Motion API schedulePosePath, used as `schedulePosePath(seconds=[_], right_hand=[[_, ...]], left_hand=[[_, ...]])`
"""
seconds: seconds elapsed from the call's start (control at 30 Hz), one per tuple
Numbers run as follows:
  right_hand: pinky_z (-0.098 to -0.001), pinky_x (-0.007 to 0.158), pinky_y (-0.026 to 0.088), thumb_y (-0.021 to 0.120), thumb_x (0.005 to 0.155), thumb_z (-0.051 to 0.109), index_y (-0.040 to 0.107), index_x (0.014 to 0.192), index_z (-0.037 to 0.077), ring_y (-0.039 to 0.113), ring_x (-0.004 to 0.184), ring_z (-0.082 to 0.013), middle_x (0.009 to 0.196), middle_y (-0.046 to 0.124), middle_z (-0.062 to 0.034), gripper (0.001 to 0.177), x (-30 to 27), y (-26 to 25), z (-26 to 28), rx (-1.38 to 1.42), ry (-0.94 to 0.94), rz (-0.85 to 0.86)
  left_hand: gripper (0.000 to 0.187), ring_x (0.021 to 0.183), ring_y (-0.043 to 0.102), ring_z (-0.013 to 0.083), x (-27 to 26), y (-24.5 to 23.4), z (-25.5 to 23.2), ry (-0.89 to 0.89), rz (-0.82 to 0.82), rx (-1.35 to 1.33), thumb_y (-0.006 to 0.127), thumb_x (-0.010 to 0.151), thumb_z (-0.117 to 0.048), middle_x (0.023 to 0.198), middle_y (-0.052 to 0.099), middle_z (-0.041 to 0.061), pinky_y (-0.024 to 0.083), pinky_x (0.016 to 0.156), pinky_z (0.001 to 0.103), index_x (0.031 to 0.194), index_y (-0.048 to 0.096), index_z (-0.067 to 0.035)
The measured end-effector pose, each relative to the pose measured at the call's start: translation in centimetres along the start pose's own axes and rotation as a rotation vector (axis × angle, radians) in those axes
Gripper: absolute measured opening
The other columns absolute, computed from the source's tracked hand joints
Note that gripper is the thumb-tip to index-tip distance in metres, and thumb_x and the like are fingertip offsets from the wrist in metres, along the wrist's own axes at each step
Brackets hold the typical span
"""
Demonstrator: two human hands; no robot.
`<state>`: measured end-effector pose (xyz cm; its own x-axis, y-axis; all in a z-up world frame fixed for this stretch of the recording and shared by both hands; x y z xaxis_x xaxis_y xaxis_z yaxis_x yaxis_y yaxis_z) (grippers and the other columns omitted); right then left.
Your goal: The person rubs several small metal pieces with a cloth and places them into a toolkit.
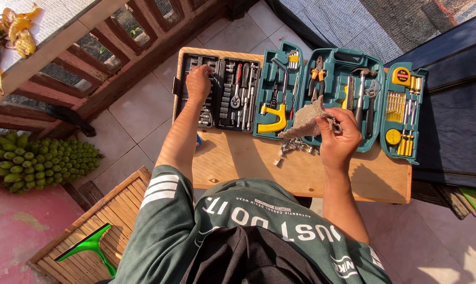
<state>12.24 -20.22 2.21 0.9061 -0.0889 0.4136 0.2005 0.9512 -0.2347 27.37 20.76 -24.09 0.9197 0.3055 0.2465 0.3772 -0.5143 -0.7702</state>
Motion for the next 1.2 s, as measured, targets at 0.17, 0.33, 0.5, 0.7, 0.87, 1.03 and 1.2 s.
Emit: schedulePosePath(seconds=[0.17, 0.33, 0.5, 0.7, 0.87, 1.03, 1.2], right_hand=[[-0.0246, 0.09, 0.056, 0.08, 0.097, -0.001, 0.071, 0.115, -0.003, 0.066, 0.1, -0.0113, 0.114, 0.068, -0.0065, 0.021, 0.0, 0.3, -0.4, 0.032, 0.018, 0.009], [-0.0244, 0.089, 0.056, 0.08, 0.097, 0.0, 0.071, 0.115, -0.002, 0.066, 0.101, -0.0109, 0.114, 0.067, -0.0058, 0.02, -0.1, 0.7, -0.5, 0.058, 0.011, 0.02], [-0.0245, 0.088, 0.056, 0.081, 0.096, -0.001, 0.071, 0.114, -0.002, 0.066, 0.1, -0.0111, 0.113, 0.068, -0.0064, 0.02, -0.2, 0.5, 0.0, 0.013, -0.004, 0.024], [-0.0256, 0.092, 0.057, 0.08, 0.097, -0.002, 0.07, 0.115, -0.003, 0.066, 0.103, -0.0109, 0.115, 0.067, -0.0062, 0.021, -0.2, -0.2, 0.6, 0.034, -0.019, -0.012], [-0.0235, 0.088, 0.053, 0.081, 0.098, -0.003, 0.069, 0.114, -0.004, 0.063, 0.096, -0.0098, 0.111, 0.065, -0.0048, 0.02, -0.4, -1.2, 0.8, 0.019, -0.022, -0.05], [-0.0231, 0.087, 0.051, 0.08, 0.1, -0.003, 0.068, 0.116, -0.004, 0.061, 0.096, -0.0096, 0.112, 0.064, -0.0041, 0.02, -0.5, -2.6, 0.9, 0.051, -0.04, -0.092], [-0.0237, 0.087, 0.052, 0.08, 0.1, -0.002, 0.067, 0.115, -0.005, 0.062, 0.095, -0.0098, 0.113, 0.064, -0.0046, 0.02, -1.0, -3.6, 1.9, 0.059, -0.048, -0.143]], left_hand=[[0.021, 0.094, 0.069, 0.0337, -0.5, -0.3, -0.5, 0.075, 0.038, 0.036, 0.064, 0.094, -0.003, 0.099, 0.073, 0.01, 0.057, 0.081, 0.045, 0.099, 0.079, -0.016], [0.029, 0.109, 0.066, 0.0306, -1.1, -0.6, -1.5, 0.181, -0.014, 0.114, 0.065, 0.083, 0.003, 0.118, 0.068, 0.01, 0.057, 0.087, 0.041, 0.099, 0.081, -0.016], [0.036, 0.107, 0.064, 0.0295, -1.1, -0.7, -1.8, 0.157, 0.065, 0.132, 0.065, 0.08, 0.007, 0.115, 0.066, 0.008, 0.056, 0.087, 0.04, 0.104, 0.08, -0.016], [0.036, 0.107, 0.064, 0.0293, -1.5, -2.1, -3.3, 0.179, 0.006, 0.042, 0.064, 0.082, 0.007, 0.114, 0.068, 0.006, 0.055, 0.091, 0.04, 0.105, 0.079, -0.015], [0.036, 0.109, 0.064, 0.0307, -2.8, -5.4, -8.1, 0.28, -0.099, -0.078, 0.06, 0.085, 0.007, 0.116, 0.068, 0.009, 0.054, 0.092, 0.041, 0.109, 0.077, -0.013], [0.025, 0.109, 0.065, 0.0318, -8.5, -3.7, -15.8, 0.613, 0.165, -0.237, 0.06, 0.09, 0.004, 0.114, 0.068, 0.011, 0.056, 0.092, 0.042, 0.109, 0.073, -0.007], [0.024, 0.105, 0.065, 0.0291, -16.8, 2.1, -20.7, 0.788, 0.542, -0.174, 0.062, 0.096, -0.005, 0.112, 0.068, 0.011, 0.056, 0.089, 0.042, 0.116, 0.074, -0.01]])
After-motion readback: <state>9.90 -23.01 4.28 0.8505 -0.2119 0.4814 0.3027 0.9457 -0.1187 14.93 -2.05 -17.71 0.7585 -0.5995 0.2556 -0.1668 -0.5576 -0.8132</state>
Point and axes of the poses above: each hand's wrist, its own x-axis towards the middle knuckle, its own y-axis out of the palm, z = x × y, the point moved 7 cm from there along x, towards the middle knuckle
